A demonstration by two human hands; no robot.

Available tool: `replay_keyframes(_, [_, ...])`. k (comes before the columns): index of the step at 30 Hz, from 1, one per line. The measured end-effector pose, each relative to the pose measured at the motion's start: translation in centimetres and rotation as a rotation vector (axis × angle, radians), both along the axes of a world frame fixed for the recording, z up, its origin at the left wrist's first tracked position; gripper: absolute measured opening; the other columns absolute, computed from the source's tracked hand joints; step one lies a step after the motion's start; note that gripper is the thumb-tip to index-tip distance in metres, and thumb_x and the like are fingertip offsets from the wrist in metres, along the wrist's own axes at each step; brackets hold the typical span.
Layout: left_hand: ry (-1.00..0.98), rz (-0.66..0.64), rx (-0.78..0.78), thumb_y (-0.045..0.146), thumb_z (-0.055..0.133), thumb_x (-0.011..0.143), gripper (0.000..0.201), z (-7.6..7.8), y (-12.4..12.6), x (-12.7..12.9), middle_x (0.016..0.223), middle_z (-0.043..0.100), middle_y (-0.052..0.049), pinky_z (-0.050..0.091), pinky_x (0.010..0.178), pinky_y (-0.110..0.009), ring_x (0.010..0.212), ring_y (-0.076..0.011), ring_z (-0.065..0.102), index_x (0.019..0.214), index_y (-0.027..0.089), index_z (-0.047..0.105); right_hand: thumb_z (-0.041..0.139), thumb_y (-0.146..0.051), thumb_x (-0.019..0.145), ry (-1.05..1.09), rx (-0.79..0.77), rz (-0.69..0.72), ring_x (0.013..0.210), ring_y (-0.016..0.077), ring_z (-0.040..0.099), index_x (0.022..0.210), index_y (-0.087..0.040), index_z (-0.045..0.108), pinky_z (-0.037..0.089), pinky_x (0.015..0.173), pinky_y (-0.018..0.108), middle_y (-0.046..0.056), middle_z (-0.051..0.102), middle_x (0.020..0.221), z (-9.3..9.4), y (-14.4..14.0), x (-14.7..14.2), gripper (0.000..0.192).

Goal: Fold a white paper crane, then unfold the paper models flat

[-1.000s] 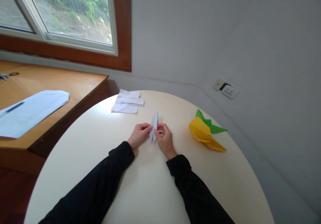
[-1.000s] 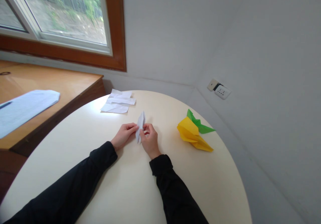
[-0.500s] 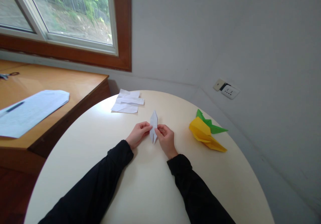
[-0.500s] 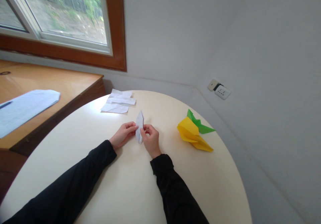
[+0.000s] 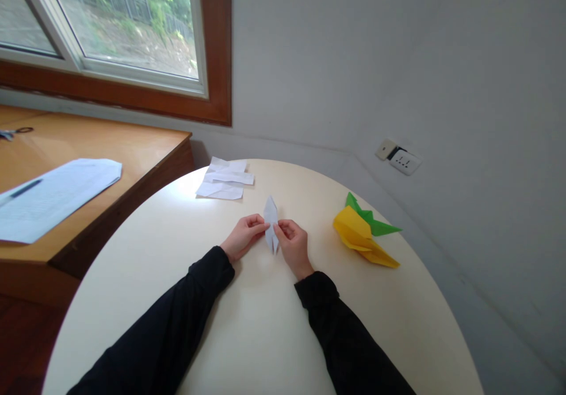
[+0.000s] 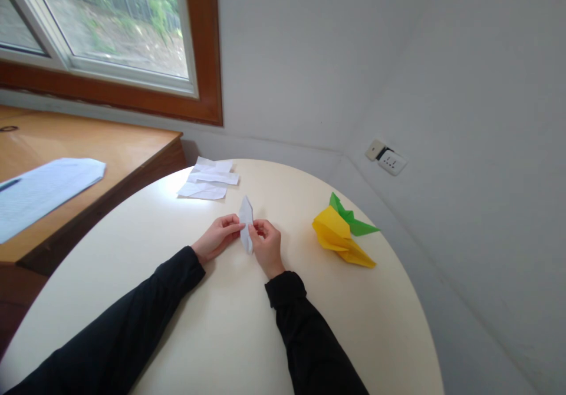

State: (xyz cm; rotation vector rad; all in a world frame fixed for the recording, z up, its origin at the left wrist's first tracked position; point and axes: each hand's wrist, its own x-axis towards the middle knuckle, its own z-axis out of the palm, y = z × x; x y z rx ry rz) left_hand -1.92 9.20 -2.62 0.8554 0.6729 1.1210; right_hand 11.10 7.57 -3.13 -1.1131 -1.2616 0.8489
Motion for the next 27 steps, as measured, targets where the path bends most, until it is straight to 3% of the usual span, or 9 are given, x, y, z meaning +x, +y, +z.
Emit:
replay_keyframes(15, [0.05,0.091,-0.02,0.023,0.078,0.052,0.028,0.26,-0.19,0.24,0.056,0.059,0.002,0.038,0.056,-0.019,0.053,-0.0069,0.053,0.059,0.014,0.052,0.065,-0.025,0.066,0.087,0.008,0.018,0.064,0.014,0.061,0.076,-0.017,0.056,0.049,0.061,0.026,0.001,0.062,0.068,-0.17,0.26,0.08,0.015])
replay_keyframes(27, [0.039,0.083,0.018,0.023,0.077,0.055,0.025,0.22,-0.25,0.11,0.058,0.059,0.003,0.039,0.056,-0.02,0.055,-0.0075,0.055,0.066,0.015,0.056,0.066,-0.023,0.064,0.135,-0.015,0.031,0.065,0.0144,0.062,0.077,-0.017,0.056,0.05,0.062,0.026,0.002,0.065,0.069,-0.06,0.27,0.05,0.017])
